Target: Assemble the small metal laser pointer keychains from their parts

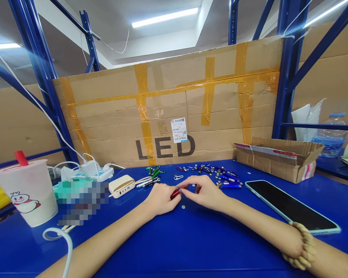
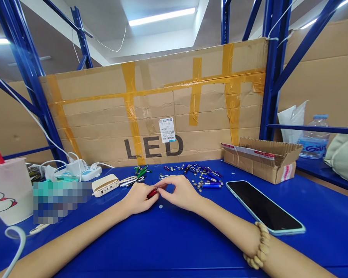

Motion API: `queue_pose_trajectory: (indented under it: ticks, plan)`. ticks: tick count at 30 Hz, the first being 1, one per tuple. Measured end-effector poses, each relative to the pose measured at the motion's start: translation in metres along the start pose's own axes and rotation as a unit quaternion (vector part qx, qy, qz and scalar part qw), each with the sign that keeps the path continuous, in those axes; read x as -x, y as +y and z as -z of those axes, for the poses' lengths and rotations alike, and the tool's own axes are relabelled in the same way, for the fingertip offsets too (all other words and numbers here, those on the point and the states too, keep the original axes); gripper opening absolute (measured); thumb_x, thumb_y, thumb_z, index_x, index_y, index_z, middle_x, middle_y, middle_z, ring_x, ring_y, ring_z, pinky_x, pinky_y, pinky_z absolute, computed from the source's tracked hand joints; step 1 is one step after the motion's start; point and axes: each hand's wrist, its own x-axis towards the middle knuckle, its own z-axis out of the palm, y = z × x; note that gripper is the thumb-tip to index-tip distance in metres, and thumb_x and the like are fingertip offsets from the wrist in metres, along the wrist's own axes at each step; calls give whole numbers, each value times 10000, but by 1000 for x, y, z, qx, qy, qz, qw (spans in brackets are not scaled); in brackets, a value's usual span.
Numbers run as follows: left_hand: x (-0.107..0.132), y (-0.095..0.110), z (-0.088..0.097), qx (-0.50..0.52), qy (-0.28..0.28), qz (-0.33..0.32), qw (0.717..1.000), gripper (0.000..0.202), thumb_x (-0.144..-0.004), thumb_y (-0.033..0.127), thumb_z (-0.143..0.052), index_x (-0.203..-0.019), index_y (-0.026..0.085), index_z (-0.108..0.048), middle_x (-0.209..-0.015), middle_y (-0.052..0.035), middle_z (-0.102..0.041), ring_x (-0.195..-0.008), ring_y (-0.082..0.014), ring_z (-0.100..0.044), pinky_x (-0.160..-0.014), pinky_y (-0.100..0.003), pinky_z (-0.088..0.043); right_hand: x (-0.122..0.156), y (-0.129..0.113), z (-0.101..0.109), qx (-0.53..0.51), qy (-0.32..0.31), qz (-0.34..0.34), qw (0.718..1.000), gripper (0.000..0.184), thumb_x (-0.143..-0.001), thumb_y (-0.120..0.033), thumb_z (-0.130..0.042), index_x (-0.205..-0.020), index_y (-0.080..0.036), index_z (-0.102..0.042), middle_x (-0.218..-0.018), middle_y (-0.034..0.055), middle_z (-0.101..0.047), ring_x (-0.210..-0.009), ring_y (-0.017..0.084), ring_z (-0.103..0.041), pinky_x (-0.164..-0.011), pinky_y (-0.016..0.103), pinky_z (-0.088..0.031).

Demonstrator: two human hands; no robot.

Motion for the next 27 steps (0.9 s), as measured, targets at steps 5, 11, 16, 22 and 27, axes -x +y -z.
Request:
queue_pose_trajectory:
  ticks: [5,11,16,22,27]
  plan:
    - [1,0,-2,1,2,1,1000,357,-843,322,-354,-641,175,-610,-609,-36,-665,-558,-159,-608,-514,-235,-319,0,3,0,26,-10,-17,999,249,-778,-219,-512,-961,-245,-679,-853,-11,-675,-740,86,-605,-634,179,-457]
    - [0,0,-3,-8,0,-4,1000,353,-840,323,-361,-622,174,-596,-608,-38,-665,-565,-164,-613,-512,-239,-314,0,6,0,32,-20,-15,999,260,-795,-225,-496,-981,-265,-673,-868,-16,-669,-759,85,-596,-627,177,-446]
    - [-1,0,-3,-9,0,-5,1000,346,-841,324,-368,-631,176,-600,-608,-33,-664,-562,-157,-609,-510,-234,-310,0,5,0,30,-22,-12,999,265,-797,-223,-491,-986,-261,-672,-859,-10,-666,-737,83,-591,-610,175,-439]
    - [-1,-1,-2,-17,-3,-11,1000,361,-844,319,-357,-603,169,-580,-598,-36,-659,-555,-154,-606,-503,-232,-304,1,5,0,37,-23,-13,999,268,-800,-229,-487,-993,-272,-669,-865,-14,-665,-754,83,-592,-580,165,-423]
    - [0,-1,-3,-17,-8,-10,1000,348,-838,320,-365,-614,172,-586,-611,-37,-665,-575,-163,-616,-517,-236,-321,1,6,0,41,-30,-18,999,240,-802,-241,-484,-948,-254,-675,-867,-16,-665,-748,81,-592,-578,164,-420]
